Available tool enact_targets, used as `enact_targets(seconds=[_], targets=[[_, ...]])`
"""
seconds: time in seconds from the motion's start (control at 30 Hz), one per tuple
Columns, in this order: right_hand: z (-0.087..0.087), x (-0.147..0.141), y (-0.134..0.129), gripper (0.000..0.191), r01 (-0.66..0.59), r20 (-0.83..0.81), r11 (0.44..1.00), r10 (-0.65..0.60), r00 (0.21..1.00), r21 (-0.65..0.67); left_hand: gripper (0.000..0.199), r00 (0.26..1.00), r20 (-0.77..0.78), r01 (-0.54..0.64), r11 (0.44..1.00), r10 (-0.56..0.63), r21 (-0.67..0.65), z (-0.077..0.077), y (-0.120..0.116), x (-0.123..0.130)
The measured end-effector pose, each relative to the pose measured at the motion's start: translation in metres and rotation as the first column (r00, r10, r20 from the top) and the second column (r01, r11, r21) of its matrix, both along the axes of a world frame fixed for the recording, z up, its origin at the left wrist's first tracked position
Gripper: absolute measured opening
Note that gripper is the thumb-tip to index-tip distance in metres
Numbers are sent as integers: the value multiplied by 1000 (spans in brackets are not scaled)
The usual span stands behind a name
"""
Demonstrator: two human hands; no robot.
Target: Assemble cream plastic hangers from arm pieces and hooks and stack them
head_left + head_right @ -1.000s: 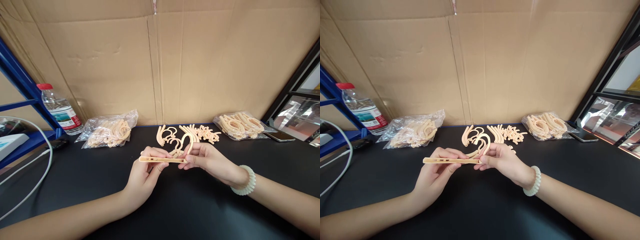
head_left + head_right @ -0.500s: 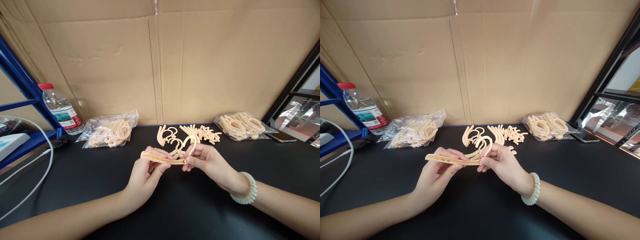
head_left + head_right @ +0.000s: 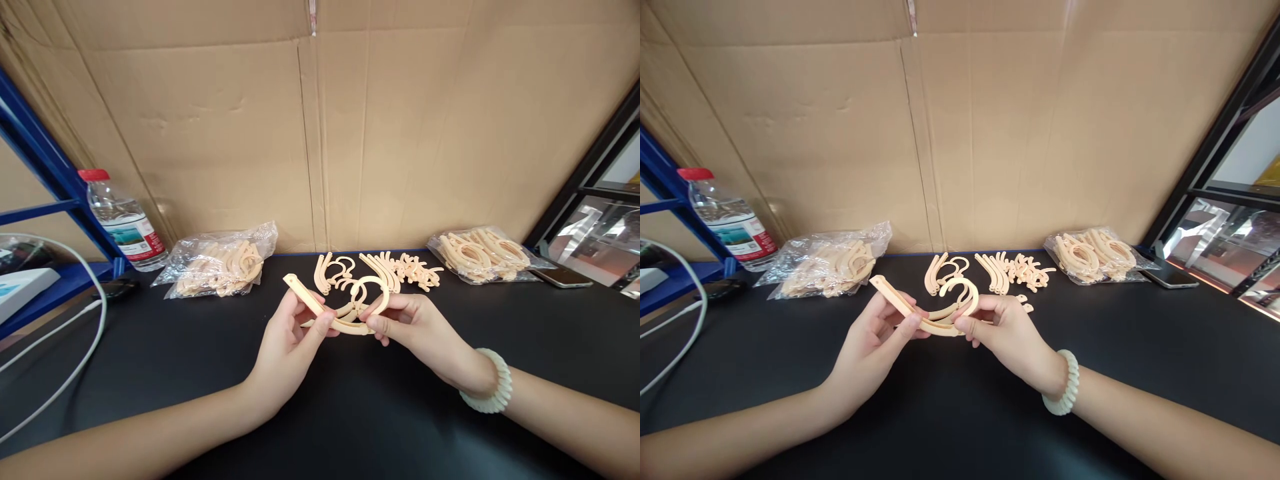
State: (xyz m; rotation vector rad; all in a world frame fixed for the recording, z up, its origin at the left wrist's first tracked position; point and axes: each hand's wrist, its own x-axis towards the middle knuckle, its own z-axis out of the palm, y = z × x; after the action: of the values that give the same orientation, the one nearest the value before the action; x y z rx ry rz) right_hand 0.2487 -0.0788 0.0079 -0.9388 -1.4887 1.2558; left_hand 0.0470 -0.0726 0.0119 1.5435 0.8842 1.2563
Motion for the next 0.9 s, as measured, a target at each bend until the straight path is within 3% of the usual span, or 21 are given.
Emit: enact_targets(seconds=[0.1,0.2,0.33,0.47,0.6,0.67,0.73,0.77,0.8,0.9], targets=[[0,-4,-2,16,-31,-44,999,32,999,15,23,998,62,30,992,-23,-121,-1,-2,3],[2,-8,-5,12,-56,-114,998,59,992,30,35,987,97,148,959,-128,-244,-2,-7,6],[2,-11,-6,13,-76,-137,997,77,988,8,22,951,76,308,892,-300,-331,2,-11,8],[3,-13,-6,19,-57,-106,998,58,993,7,19,954,106,299,868,-280,-396,4,-9,9],[14,3,3,25,34,-2,983,-34,999,179,19,955,150,295,856,-255,-424,1,-9,9],[21,21,14,26,150,114,924,-201,973,352,20,954,166,299,847,-251,-440,0,-9,8],[26,43,28,24,234,251,789,-437,864,569,19,951,170,307,843,-257,-442,0,-9,7],[26,52,35,20,199,326,709,-530,783,677,18,950,169,311,844,-263,-437,0,-9,7],[25,61,42,17,105,410,671,-560,719,734,17,949,170,314,847,-266,-429,0,-9,6],[18,74,59,15,-162,617,677,-512,597,718,16,948,177,317,854,-266,-413,-1,-8,6]])
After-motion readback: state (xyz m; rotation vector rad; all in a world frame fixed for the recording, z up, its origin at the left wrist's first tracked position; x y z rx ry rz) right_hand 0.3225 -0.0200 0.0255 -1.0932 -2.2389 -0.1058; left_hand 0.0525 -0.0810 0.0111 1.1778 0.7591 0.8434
